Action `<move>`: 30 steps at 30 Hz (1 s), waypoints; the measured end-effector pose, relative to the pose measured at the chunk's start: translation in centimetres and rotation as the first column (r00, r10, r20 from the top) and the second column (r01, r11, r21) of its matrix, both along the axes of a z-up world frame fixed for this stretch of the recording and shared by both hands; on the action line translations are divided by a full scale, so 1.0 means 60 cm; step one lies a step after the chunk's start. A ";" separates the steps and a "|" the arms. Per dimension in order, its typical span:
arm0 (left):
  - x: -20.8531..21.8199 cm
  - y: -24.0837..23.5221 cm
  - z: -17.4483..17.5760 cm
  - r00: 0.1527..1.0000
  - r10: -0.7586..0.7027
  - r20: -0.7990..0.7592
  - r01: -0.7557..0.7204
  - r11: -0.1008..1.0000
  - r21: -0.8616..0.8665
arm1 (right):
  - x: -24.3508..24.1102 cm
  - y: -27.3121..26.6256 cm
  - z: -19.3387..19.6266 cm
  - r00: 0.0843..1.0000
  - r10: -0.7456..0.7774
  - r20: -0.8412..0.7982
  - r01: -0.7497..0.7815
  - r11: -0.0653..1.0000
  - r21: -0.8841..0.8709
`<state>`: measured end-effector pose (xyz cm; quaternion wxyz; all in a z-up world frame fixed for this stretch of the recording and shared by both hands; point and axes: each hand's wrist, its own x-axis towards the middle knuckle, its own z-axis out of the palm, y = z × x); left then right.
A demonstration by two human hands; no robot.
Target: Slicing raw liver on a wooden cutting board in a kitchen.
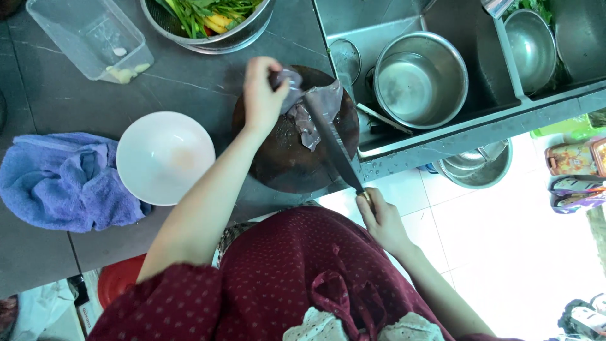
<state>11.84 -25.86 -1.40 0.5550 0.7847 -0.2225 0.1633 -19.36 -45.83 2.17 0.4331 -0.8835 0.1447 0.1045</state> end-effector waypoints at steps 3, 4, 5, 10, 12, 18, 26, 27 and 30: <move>0.022 -0.009 -0.004 0.973 -0.222 0.059 0.199 0.943 0.266 | -0.010 -0.003 0.007 0.995 -0.100 -0.021 0.101 0.993 0.058; 0.012 -0.013 0.012 0.973 -0.225 0.058 0.203 0.943 0.263 | -0.011 -0.004 0.007 0.994 -0.104 -0.022 0.105 0.993 0.055; 0.001 -0.018 0.029 0.959 -0.266 0.095 0.212 0.899 0.382 | -0.013 -0.005 0.007 0.992 -0.124 0.025 0.121 0.989 0.081; -0.078 -0.020 0.098 0.915 -0.404 0.015 0.280 0.659 0.699 | -0.006 -0.004 0.001 0.978 -0.204 0.035 0.199 0.973 0.118; -0.101 -0.012 0.073 0.837 -0.543 -0.063 0.401 0.530 0.747 | -0.002 -0.005 0.000 0.977 -0.206 0.060 0.199 0.974 0.109; -0.088 -0.009 0.033 0.846 -0.492 -0.207 0.488 0.557 0.672 | 0.008 -0.008 -0.012 0.971 -0.205 0.123 0.194 0.976 0.093; -0.072 0.065 0.042 0.437 -0.344 -0.831 0.459 0.880 -0.123 | 0.032 -0.001 -0.012 0.975 -0.178 0.130 0.172 0.983 0.062; -0.072 0.075 0.023 0.447 -0.288 -0.847 0.401 0.911 -0.098 | 0.035 0.001 -0.012 0.979 -0.163 0.127 0.158 0.986 0.043; -0.092 0.069 0.026 0.634 -0.045 -0.772 0.403 0.871 0.281 | 0.047 0.007 0.004 0.980 -0.189 0.063 0.181 0.977 0.117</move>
